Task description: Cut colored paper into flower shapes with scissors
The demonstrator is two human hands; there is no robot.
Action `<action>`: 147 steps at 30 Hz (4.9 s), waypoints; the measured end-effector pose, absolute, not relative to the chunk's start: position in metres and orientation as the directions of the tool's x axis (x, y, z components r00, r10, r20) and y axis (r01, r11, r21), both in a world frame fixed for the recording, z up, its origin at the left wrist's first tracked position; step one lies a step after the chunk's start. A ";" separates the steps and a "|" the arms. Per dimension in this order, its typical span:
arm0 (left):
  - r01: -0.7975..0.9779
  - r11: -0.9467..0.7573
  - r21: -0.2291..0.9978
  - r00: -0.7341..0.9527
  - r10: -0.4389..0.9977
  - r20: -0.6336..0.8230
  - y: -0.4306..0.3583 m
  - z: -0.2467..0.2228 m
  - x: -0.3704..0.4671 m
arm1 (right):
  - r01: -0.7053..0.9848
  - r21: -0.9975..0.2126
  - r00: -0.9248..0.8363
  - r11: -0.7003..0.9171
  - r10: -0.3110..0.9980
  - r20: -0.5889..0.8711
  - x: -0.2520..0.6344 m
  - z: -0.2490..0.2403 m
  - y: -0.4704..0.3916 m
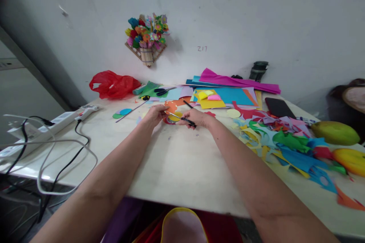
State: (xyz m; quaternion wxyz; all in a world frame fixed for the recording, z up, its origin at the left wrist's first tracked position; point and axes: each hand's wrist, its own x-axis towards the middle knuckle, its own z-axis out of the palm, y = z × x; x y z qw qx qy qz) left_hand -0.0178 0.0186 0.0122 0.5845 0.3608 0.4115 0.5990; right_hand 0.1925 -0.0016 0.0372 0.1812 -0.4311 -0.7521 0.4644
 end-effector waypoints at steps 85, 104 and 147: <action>-0.422 -0.117 0.899 -0.083 0.992 0.091 0.021 0.008 -0.022 | 0.536 -0.829 -0.561 0.161 0.802 -0.207 0.193 0.049 -0.011; -0.451 -0.086 0.888 -0.090 0.995 0.050 0.023 0.007 -0.024 | 0.507 -0.839 -0.571 0.199 0.807 -0.153 0.205 0.047 -0.001; -0.436 -0.029 0.900 -0.081 0.997 -0.007 0.023 0.008 -0.023 | 0.525 -0.821 -0.532 0.225 0.840 -0.110 0.200 0.048 -0.003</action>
